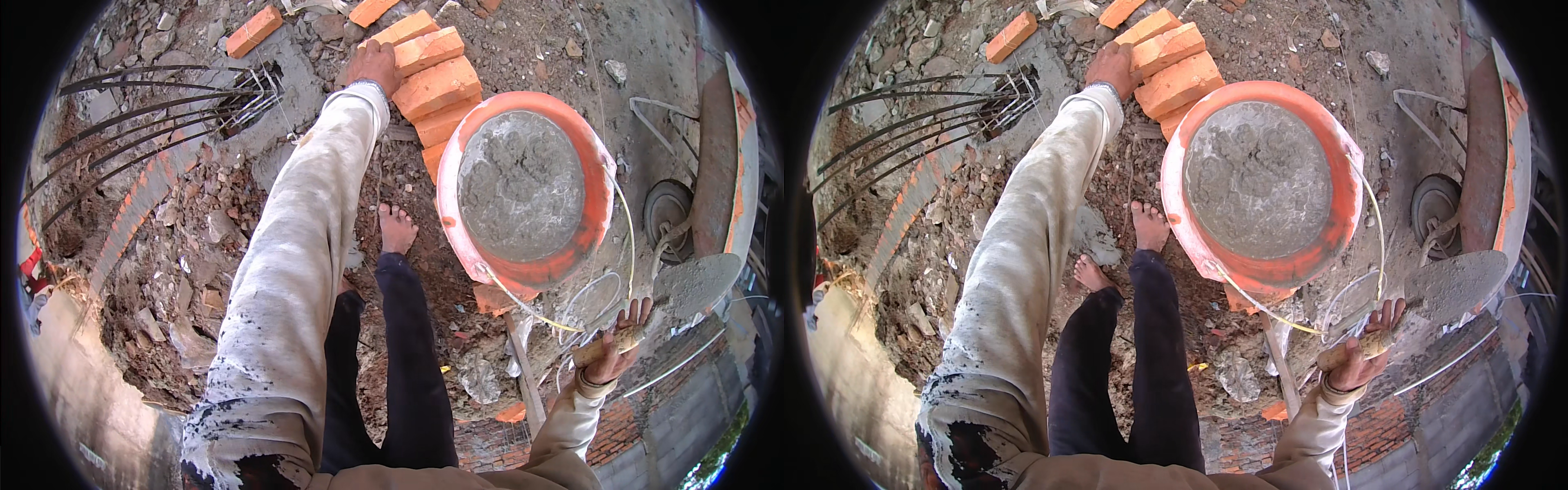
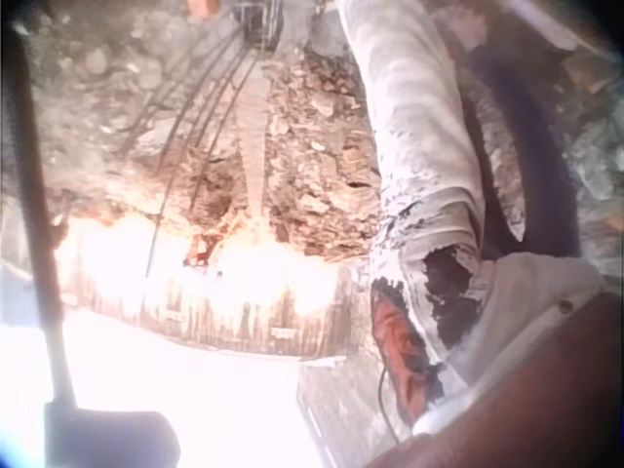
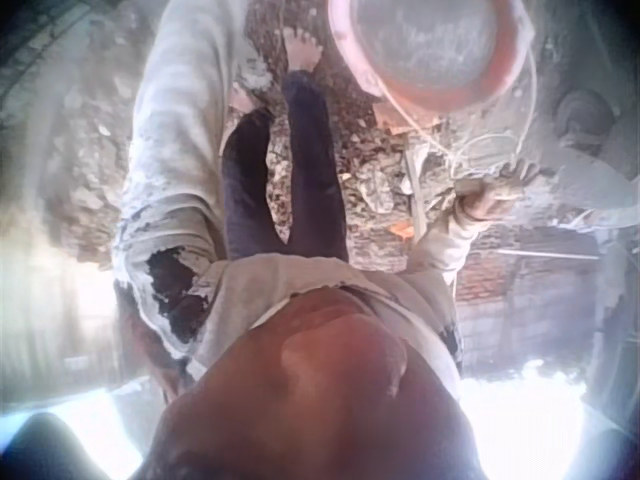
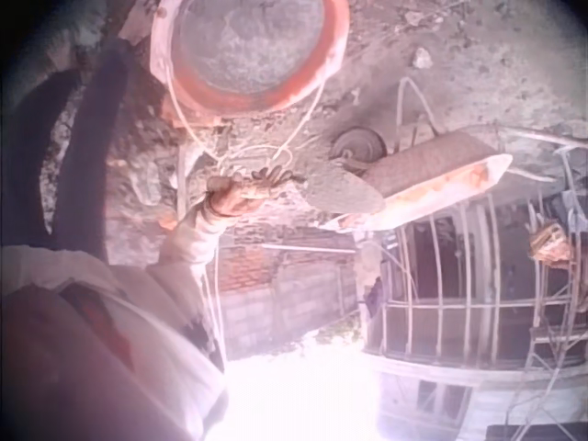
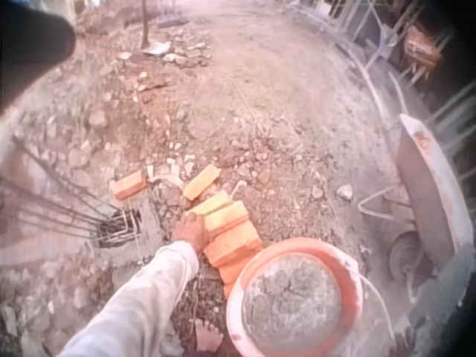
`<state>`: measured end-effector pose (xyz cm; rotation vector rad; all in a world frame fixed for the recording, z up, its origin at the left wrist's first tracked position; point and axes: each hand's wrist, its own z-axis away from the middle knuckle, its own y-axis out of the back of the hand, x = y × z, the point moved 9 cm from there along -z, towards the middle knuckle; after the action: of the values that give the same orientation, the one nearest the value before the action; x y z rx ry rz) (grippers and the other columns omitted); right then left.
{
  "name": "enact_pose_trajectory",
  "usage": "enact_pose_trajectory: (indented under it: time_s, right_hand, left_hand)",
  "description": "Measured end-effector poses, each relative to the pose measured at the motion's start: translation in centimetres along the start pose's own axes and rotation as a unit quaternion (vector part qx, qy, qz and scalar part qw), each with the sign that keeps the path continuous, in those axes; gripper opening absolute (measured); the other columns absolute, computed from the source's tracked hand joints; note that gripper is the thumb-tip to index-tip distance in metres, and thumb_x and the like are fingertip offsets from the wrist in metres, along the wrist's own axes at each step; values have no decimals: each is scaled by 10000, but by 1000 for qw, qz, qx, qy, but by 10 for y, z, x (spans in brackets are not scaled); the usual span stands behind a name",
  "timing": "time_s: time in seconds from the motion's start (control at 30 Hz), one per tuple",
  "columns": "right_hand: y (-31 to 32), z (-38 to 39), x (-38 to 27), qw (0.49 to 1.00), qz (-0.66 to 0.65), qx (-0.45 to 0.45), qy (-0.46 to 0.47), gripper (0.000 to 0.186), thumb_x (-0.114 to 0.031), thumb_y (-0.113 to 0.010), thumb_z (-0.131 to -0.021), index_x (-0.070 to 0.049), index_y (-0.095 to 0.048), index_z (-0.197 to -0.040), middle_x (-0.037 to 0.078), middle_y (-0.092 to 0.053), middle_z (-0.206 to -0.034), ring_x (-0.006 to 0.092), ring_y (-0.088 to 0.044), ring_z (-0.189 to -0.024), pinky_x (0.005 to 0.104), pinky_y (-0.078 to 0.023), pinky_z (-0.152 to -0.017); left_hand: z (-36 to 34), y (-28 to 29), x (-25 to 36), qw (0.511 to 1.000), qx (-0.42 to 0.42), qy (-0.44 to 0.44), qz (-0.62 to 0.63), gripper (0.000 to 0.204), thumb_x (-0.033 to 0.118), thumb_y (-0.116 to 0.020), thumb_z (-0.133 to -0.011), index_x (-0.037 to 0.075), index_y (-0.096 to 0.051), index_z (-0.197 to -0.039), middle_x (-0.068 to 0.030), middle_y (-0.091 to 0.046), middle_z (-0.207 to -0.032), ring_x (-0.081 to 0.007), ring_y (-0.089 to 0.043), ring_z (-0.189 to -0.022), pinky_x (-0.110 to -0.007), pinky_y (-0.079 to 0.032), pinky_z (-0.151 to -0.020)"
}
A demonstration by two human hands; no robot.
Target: The person lays bricks in a linear pattern on a construction site. They use a trowel to scoop mortar from a bucket, spread it on the ground, place bricks, and tap them into alignment.
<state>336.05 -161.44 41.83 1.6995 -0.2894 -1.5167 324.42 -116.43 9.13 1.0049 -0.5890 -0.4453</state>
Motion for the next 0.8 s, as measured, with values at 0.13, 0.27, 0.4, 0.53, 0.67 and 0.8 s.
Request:
enact_pose_trajectory:
  time_s: [0.13, 0.27, 0.4, 0.53, 0.67, 0.8]
  right_hand:
    - [0, 8, -6, 999, 38, -14, -3, 781, -293, -580, -718, 110, -265, -1308, 263, -292, -1381, 338, -380, -1215, 419, -297, -985]
    - [-8, 18, -21, 997, 62, -42, 21, 777, -257, -581, -713, 95, -256, -1324, 240, -389, -1327, 236, -454, -1004, 333, -336, -864]
    - [-15, 21, -24, 993, 97, -62, 34, 754, -254, -591, -702, 96, -301, -1303, 253, -410, -1293, 233, -472, -980, 342, -366, -826]
    - [-38, 29, -67, 973, 183, -55, 127, 544, -187, -558, -771, -25, -377, -1258, 249, -445, -1226, 291, -513, -933, 381, -432, -742]
    - [-73, 58, -128, 817, 359, -68, 446, 221, -28, -438, -896, -148, -482, -1076, 272, -450, -1188, 440, -517, -976, 466, -486, -672]
    - [-93, 75, -125, 804, 368, -96, 457, 166, -36, -413, -909, -131, -483, -1024, 336, -369, -1251, 467, -507, -984, 457, -485, -616]
  left_hand:
    - [18, 31, 7, 995, 77, -45, 35, 520, 288, -649, -746, 50, -459, -1168, -154, -467, -1108, -324, -504, -1053, -420, -440, -869]
    - [81, 90, -19, 976, 160, -56, 139, 531, 279, -659, -740, 39, -466, -1173, -147, -485, -1040, -322, -550, -948, -382, -460, -821]
    - [177, 141, -75, 939, 206, -26, 273, 542, 205, -738, -692, 17, -499, -1140, -103, -558, -981, -203, -582, -876, -302, -480, -779]
    - [269, 103, -173, 719, 199, 182, 641, 544, 82, -769, -674, -71, -504, -1124, -108, -625, -956, -133, -600, -847, -258, -494, -767]
    - [330, 40, -269, 716, 205, 282, 605, 539, 117, -766, -694, -76, -535, -1141, -117, -632, -974, -136, -609, -837, -253, -492, -771]
    - [339, -47, -355, 687, 193, 337, 614, 543, 186, -767, -706, -77, -551, -1129, -119, -626, -1012, -151, -602, -872, -266, -484, -783]
